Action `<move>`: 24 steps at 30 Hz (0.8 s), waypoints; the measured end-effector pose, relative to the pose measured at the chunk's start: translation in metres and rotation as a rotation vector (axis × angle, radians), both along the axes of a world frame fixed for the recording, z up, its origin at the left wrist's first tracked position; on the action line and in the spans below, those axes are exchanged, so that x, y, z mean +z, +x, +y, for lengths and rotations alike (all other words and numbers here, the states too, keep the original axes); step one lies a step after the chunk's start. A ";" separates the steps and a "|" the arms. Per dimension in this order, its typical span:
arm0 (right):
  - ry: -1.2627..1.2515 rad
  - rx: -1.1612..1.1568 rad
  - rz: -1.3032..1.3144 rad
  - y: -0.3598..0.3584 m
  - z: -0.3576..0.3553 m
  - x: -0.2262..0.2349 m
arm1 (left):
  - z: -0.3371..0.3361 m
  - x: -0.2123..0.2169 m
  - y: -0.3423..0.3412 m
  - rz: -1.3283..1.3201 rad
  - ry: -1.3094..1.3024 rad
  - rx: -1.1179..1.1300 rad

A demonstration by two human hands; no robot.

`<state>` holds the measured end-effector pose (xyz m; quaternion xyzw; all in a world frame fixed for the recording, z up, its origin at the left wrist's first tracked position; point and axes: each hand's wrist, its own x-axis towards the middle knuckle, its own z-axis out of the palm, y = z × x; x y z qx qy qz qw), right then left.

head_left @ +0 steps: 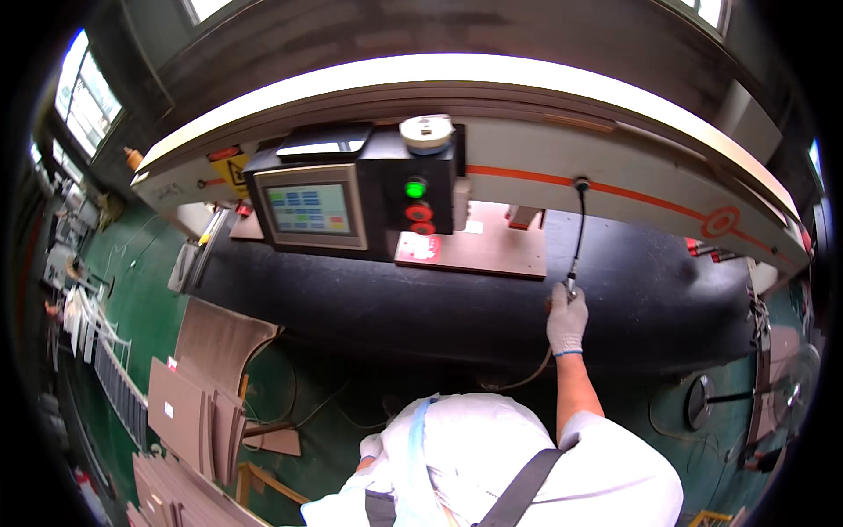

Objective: The person takes wood panels from a stack, places them individually into an industrial edging or finishing machine, and then collects processed panels and carries them to another table.

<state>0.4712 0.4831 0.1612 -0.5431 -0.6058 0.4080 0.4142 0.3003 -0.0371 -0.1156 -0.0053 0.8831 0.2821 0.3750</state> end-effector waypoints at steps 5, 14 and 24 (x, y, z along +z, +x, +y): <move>0.044 -0.078 0.015 -0.006 0.002 -0.016 | 0.021 0.038 -0.043 0.486 0.140 0.273; 0.067 -0.284 -0.257 -0.042 -0.019 0.013 | 0.078 0.127 -0.293 0.973 0.431 0.057; -0.535 0.167 -0.424 -0.145 -0.192 0.040 | 0.192 0.138 -0.584 1.106 0.124 -0.410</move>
